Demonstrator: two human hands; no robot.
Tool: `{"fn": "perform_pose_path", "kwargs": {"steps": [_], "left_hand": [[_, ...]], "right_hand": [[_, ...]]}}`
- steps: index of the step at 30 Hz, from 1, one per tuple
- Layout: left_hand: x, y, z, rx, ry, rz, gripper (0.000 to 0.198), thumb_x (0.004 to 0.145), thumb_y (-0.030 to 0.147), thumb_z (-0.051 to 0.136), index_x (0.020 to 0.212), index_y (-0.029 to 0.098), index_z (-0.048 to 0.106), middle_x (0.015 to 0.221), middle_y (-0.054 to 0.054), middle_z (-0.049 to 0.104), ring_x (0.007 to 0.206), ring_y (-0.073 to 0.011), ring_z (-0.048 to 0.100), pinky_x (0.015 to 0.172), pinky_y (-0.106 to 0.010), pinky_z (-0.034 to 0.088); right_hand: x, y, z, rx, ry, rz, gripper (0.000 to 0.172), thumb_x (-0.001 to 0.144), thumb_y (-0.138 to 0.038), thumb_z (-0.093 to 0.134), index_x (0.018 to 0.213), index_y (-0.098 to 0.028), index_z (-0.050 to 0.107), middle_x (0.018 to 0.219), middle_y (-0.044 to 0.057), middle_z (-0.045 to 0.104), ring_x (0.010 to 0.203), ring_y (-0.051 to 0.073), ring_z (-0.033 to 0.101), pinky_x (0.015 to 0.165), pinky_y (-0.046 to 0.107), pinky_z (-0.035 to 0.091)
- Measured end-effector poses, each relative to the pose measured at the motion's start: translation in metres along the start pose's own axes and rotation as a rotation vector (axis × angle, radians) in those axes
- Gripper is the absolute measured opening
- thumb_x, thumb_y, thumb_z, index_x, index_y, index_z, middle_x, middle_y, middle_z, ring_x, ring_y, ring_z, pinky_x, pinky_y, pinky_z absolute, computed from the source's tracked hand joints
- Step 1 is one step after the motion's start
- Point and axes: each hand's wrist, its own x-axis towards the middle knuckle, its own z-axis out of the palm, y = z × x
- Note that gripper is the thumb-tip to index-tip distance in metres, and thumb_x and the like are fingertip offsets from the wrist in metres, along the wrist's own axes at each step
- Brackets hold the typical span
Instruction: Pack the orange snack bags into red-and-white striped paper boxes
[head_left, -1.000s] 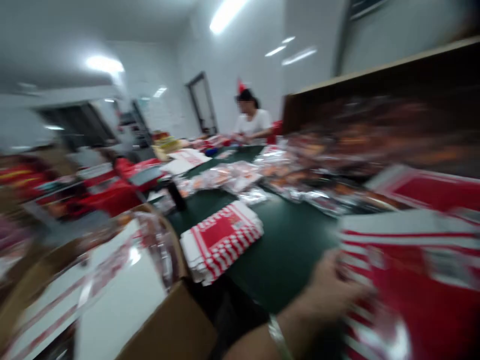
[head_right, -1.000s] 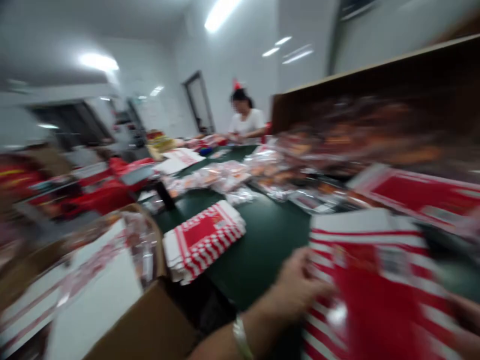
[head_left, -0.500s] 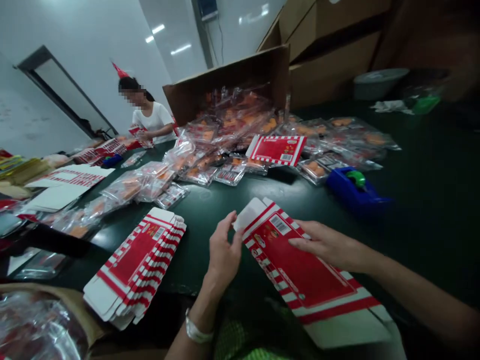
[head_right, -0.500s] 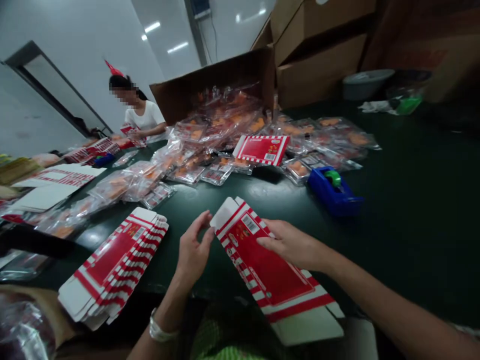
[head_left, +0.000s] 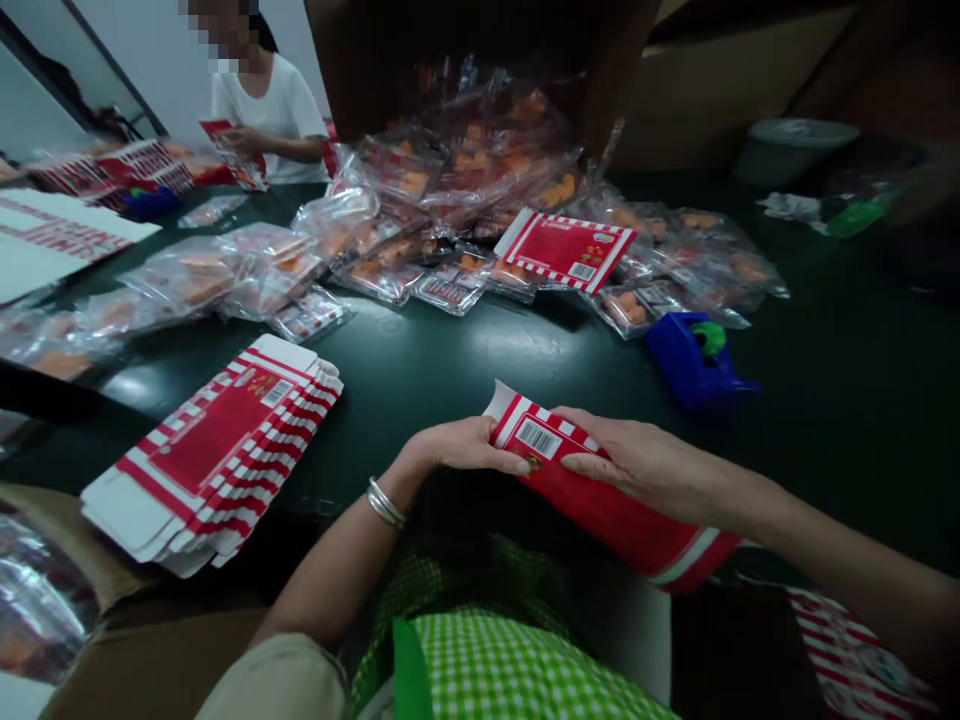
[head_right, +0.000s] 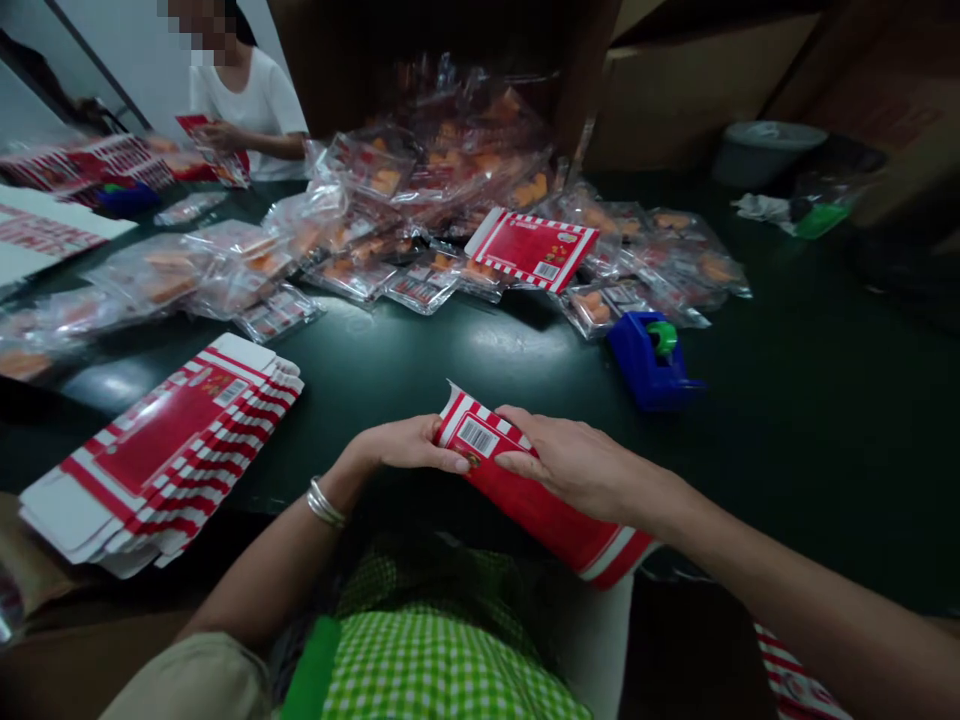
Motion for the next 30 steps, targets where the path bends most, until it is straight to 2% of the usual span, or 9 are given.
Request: {"fn": "perform_pose_path", "kwargs": {"steps": [3, 7, 9, 13, 15, 18, 21, 25, 30], "left_hand": [[0.008, 0.002, -0.003, 0.074, -0.069, -0.009, 0.019, 0.061, 0.024, 0.080, 0.079, 0.019, 0.076, 0.079, -0.002, 0.076, 0.072, -0.0199, 0.070, 0.069, -0.027, 0.057], [0.014, 0.002, -0.008, 0.046, -0.064, -0.022, 0.013, 0.061, 0.021, 0.079, 0.074, 0.019, 0.076, 0.076, -0.002, 0.076, 0.069, -0.0199, 0.069, 0.067, -0.028, 0.056], [0.010, 0.000, -0.011, 0.035, 0.014, 0.000, 0.012, 0.065, 0.024, 0.077, 0.075, 0.018, 0.075, 0.078, -0.003, 0.075, 0.071, -0.0198, 0.068, 0.069, -0.029, 0.056], [-0.008, -0.012, 0.005, -0.097, 0.663, 0.066, 0.023, 0.079, 0.032, 0.066, 0.095, 0.016, 0.070, 0.099, -0.009, 0.072, 0.092, -0.0206, 0.066, 0.083, -0.032, 0.053], [-0.012, -0.019, 0.031, -0.287, 0.854, 0.039, 0.036, 0.079, 0.033, 0.066, 0.110, 0.015, 0.063, 0.109, -0.013, 0.069, 0.098, -0.0230, 0.065, 0.086, -0.036, 0.053], [-0.001, -0.023, 0.076, -0.581, 0.654, 0.049, 0.066, 0.066, 0.026, 0.079, 0.125, 0.015, 0.051, 0.121, -0.017, 0.065, 0.105, -0.0274, 0.065, 0.089, -0.042, 0.053], [0.017, -0.018, 0.100, -0.583, 0.642, 0.095, 0.067, 0.059, 0.019, 0.083, 0.118, 0.014, 0.051, 0.120, -0.016, 0.065, 0.107, -0.0302, 0.064, 0.092, -0.044, 0.052], [0.019, -0.006, 0.095, -0.546, 0.592, 0.095, 0.054, 0.063, 0.020, 0.078, 0.110, 0.013, 0.052, 0.111, -0.014, 0.069, 0.098, -0.0301, 0.067, 0.088, -0.046, 0.054], [0.003, -0.001, 0.080, -0.481, 0.452, 0.019, 0.052, 0.069, 0.022, 0.077, 0.112, 0.015, 0.049, 0.114, -0.015, 0.068, 0.099, -0.0319, 0.068, 0.083, -0.047, 0.056]], "right_hand": [[-0.003, 0.004, 0.006, -0.040, -0.103, 0.026, 0.064, 0.086, -0.051, 0.056, 0.143, -0.029, 0.040, 0.140, 0.007, 0.052, 0.125, 0.031, 0.050, 0.105, 0.046, 0.041], [-0.006, 0.010, 0.015, 0.104, -0.056, 0.054, 0.062, 0.088, -0.048, 0.054, 0.143, -0.027, 0.039, 0.144, 0.007, 0.048, 0.132, 0.030, 0.045, 0.113, 0.049, 0.031], [-0.010, 0.013, 0.014, 0.281, -0.056, 0.092, 0.057, 0.088, -0.047, 0.054, 0.140, -0.027, 0.044, 0.138, 0.006, 0.055, 0.127, 0.030, 0.050, 0.109, 0.049, 0.037], [-0.025, 0.019, 0.007, 0.735, -0.021, 0.329, 0.055, 0.084, -0.047, 0.060, 0.133, -0.026, 0.046, 0.122, 0.008, 0.066, 0.102, 0.031, 0.067, 0.085, 0.049, 0.057], [-0.031, 0.020, 0.008, 0.859, 0.039, 0.399, 0.057, 0.081, -0.047, 0.064, 0.131, -0.028, 0.044, 0.119, 0.009, 0.068, 0.095, 0.031, 0.070, 0.080, 0.047, 0.060], [-0.034, 0.017, 0.020, 0.877, 0.157, 0.387, 0.061, 0.080, -0.049, 0.066, 0.131, -0.030, 0.041, 0.126, 0.008, 0.064, 0.101, 0.031, 0.068, 0.084, 0.046, 0.059], [-0.033, 0.012, 0.035, 0.825, 0.309, 0.341, 0.067, 0.079, -0.050, 0.067, 0.135, -0.032, 0.035, 0.139, 0.008, 0.053, 0.116, 0.032, 0.060, 0.093, 0.045, 0.055], [-0.037, 0.016, 0.035, 1.042, 0.238, 0.308, 0.065, 0.086, -0.050, 0.061, 0.140, -0.032, 0.031, 0.141, 0.008, 0.052, 0.119, 0.029, 0.058, 0.094, 0.046, 0.053], [-0.043, 0.029, 0.023, 1.209, 0.096, 0.159, 0.058, 0.080, -0.036, 0.072, 0.132, -0.023, 0.050, 0.137, 0.011, 0.056, 0.116, 0.029, 0.060, 0.094, 0.043, 0.052]]}}
